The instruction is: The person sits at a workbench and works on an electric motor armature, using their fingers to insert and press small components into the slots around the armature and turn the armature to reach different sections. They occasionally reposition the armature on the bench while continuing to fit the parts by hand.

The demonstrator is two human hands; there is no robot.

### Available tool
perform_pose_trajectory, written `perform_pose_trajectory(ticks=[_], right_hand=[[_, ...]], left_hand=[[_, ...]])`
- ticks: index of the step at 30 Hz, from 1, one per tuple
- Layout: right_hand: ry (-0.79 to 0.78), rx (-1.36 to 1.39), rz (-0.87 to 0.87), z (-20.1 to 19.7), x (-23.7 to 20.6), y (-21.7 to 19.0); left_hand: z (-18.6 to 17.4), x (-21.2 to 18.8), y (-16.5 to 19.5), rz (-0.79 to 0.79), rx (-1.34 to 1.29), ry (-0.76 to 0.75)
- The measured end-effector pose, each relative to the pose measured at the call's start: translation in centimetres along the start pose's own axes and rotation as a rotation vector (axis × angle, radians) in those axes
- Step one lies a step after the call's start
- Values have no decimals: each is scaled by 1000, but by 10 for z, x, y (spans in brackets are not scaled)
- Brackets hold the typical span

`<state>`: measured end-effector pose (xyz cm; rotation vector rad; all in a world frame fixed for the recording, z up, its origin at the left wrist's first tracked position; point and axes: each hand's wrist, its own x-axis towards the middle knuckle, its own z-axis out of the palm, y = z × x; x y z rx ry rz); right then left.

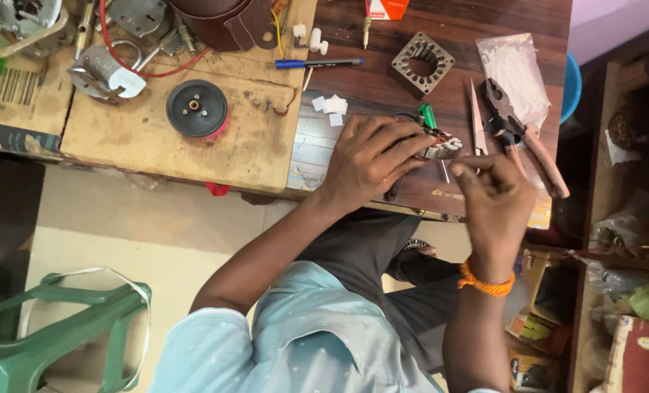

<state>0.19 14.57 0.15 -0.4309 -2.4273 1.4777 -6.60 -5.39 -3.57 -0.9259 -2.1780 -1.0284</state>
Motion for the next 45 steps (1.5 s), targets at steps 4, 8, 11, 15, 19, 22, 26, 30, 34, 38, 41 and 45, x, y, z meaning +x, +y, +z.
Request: perform_pose_trajectory(ticks=[4, 8, 11, 15, 19, 22, 26, 30, 34, 38, 41, 45], right_hand=[[52, -176, -255, 12, -16, 13], [94, -156, -435, 26, -30, 12], [97, -8, -341, 17, -28, 8], [68, 127, -217, -3, -12, 6], [58, 132, -192, -5, -14, 8], [99, -87, -304, 0, -22, 15], [133, -184, -481, 10, -24, 32], [197, -178, -571, 27, -21, 51], [201, -206, -547, 33, -27, 62], [33, -125, -564, 19, -45, 52], [-46, -197, -506, 0, -49, 31], [-94, -271, -571, -18, -40, -4]], left_hand=[[3, 1, 10, -52, 1, 3], [-6, 3, 12, -4, -10, -16], [-16, 0, 17, 2, 16, -40], [-22, 4, 26, -4, 48, -82], [-22, 12, 29, -13, 24, -112], [-17, 16, 27, -17, 13, -129], [-3, 18, 26, -30, 0, -140], [5, 13, 21, 60, 36, -131], [11, -2, 14, 269, 124, -60], [22, -15, -1, 349, 158, 54], [27, -21, -8, 338, 93, 117], [28, -27, 6, 85, -162, 208]])
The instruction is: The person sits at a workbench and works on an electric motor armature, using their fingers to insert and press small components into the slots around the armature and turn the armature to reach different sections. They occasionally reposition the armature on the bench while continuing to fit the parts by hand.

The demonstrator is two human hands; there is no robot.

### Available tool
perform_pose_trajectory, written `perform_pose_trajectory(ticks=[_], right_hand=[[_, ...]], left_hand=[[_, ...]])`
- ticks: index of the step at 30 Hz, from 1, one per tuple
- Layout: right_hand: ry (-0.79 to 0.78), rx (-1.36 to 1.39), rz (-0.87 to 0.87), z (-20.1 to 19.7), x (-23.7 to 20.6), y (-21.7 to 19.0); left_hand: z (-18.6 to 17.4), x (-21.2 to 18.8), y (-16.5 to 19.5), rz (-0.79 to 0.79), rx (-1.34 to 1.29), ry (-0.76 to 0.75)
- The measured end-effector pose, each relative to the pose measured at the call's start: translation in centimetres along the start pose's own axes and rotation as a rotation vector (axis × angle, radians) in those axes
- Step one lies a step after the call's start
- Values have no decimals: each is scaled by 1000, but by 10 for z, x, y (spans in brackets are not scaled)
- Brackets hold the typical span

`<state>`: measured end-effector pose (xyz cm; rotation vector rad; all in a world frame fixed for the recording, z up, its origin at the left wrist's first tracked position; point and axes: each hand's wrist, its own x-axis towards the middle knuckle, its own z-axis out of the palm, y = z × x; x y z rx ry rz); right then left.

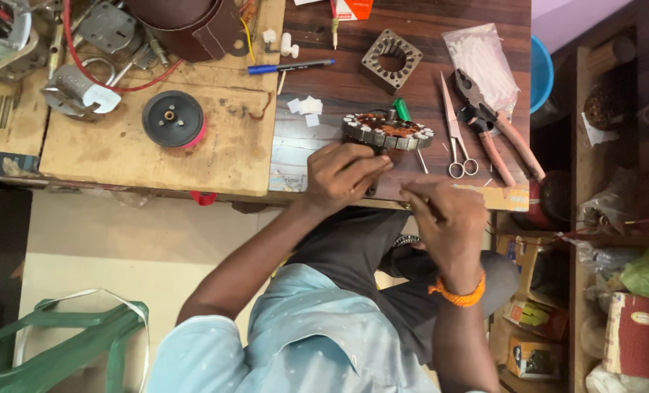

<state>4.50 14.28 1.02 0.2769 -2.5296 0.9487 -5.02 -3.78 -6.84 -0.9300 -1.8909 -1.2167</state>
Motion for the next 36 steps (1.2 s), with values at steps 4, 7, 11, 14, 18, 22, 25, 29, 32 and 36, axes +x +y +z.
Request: perform_pose_trajectory(ticks=[4, 7, 11, 14, 18, 22, 25, 29, 32, 36], right_hand=[[-25, -109, 23, 2, 35, -11], [-31, -107, -29, 13, 63, -13], [-91, -1, 32, 26, 89, -4], [-100, 32, 144, 29, 97, 11], [-82, 199, 293, 26, 90, 29], [30, 253, 397, 18, 67, 33], [61, 193, 451, 7, 45, 29], [70, 16, 375, 15, 23, 30], [87, 37, 210, 29, 10, 31], [167, 73, 39, 46, -3, 32]], left_hand=[[1, -1, 24, -386, -198, 119], [-2, -1, 38, -554, -264, 166], [-3, 4, 42, -660, -281, 215], [-4, 8, 41, -581, -186, 211], [-10, 15, 29, -200, 169, 81], [-11, 28, 4, -68, 223, -194], [-11, 30, 0, -93, 160, -230], [-4, 31, 6, -162, 145, -240], [-2, 31, 11, -178, 151, -218], [-7, 27, 14, -107, 159, -202]])
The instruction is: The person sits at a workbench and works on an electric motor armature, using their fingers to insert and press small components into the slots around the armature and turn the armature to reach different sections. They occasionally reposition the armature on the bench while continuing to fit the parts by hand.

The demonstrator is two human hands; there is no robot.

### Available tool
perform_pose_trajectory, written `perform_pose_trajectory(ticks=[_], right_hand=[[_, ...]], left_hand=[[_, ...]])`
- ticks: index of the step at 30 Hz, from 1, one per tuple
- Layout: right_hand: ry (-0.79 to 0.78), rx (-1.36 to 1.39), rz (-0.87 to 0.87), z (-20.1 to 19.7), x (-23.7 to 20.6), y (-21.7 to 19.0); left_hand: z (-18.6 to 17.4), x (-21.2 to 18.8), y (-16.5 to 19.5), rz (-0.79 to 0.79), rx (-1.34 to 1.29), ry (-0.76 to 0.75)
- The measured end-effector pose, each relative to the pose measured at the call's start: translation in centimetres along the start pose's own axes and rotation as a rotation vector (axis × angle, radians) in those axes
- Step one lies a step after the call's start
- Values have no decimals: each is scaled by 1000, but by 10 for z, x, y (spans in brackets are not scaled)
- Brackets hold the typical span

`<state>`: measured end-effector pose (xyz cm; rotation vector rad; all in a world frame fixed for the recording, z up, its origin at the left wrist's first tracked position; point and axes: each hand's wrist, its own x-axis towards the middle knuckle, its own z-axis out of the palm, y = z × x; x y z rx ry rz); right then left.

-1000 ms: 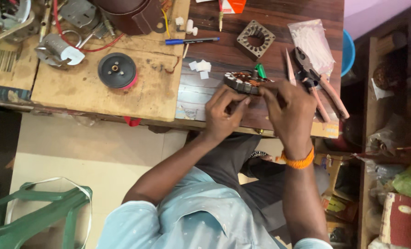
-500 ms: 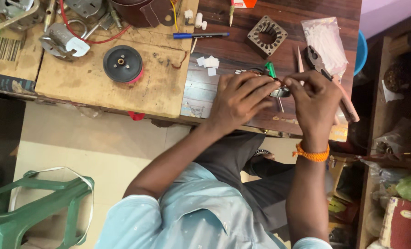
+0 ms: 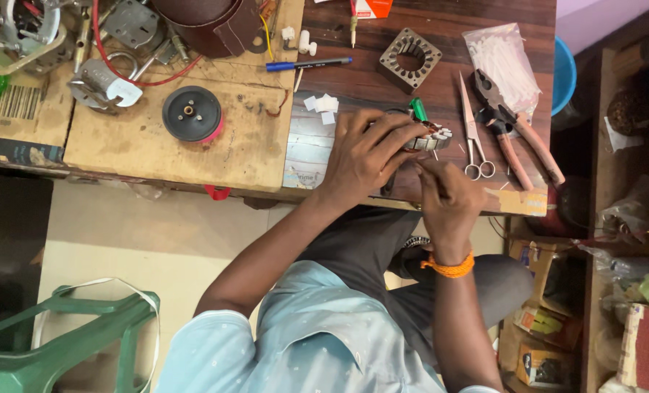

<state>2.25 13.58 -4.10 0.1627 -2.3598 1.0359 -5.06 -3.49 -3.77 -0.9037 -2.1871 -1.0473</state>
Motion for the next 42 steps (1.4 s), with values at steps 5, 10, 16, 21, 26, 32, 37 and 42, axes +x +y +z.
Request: perform_pose_trajectory(ticks=[5, 10, 16, 21, 26, 32, 37, 42], right_hand=[[43, -8, 38, 8, -17, -9], [-85, -4, 187, -24, -14, -30], [-162, -120, 32, -46, 26, -48], [-219, -89, -12, -17, 75, -41], [-249, -65, 114, 4, 98, -26], [-167, 151, 327, -3, 87, -1], [-67, 177, 425, -17, 55, 1], [-29, 18, 331, -10, 27, -1]], left_hand=[[-3, -9, -10, 291, 91, 79], [9, -10, -20, 357, 100, 129], [16, -17, 0, -15, -224, 236], [10, -20, 21, -337, -399, 290], [2, -17, 25, -427, -385, 309], [-5, -6, -2, 23, 44, 216], [-1, 2, -26, 72, 18, 15], [1, -1, -17, 8, 25, -43]])
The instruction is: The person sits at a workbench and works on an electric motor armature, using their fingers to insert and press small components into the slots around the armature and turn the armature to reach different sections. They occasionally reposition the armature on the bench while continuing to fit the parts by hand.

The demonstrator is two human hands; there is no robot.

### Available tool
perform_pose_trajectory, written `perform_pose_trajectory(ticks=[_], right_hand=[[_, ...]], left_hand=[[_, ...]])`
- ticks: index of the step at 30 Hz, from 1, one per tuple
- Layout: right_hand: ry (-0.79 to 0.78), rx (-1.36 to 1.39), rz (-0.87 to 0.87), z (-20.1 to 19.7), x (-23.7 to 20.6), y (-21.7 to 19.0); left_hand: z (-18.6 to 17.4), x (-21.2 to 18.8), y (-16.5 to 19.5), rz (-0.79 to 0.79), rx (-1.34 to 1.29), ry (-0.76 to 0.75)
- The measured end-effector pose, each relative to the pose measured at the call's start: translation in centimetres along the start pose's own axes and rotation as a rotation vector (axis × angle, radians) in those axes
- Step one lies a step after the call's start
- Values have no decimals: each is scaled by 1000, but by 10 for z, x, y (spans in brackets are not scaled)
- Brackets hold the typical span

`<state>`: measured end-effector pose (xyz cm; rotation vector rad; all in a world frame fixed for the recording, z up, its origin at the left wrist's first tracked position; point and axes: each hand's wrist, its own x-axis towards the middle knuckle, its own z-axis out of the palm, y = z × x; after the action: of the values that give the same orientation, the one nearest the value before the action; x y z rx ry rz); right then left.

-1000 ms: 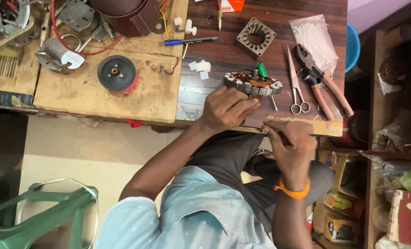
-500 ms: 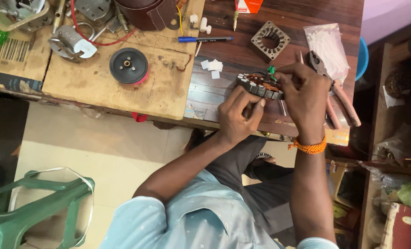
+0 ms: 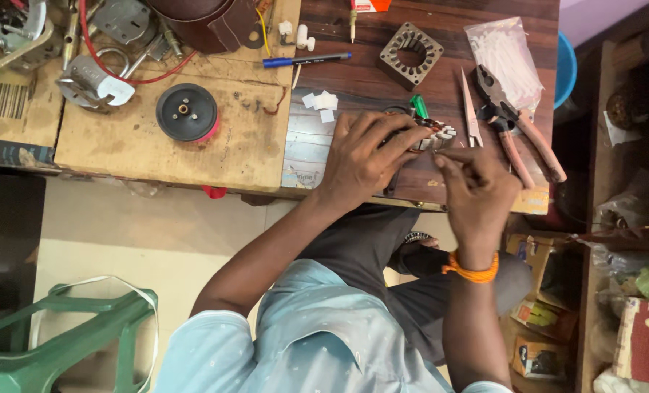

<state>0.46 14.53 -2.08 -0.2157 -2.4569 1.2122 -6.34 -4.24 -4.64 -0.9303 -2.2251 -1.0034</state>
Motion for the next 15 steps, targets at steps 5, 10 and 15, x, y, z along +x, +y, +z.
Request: perform_pose_trajectory(ticks=[5, 10, 15], right_hand=[[64, 27, -139, 20, -20, 3], [93, 151, -16, 6, -23, 3], [62, 25, -131, -1, -30, 2]], left_hand=[[-5, -1, 11, -14, 14, 12], [-15, -3, 23, -14, 59, -70], [-16, 1, 30, -2, 93, -90]])
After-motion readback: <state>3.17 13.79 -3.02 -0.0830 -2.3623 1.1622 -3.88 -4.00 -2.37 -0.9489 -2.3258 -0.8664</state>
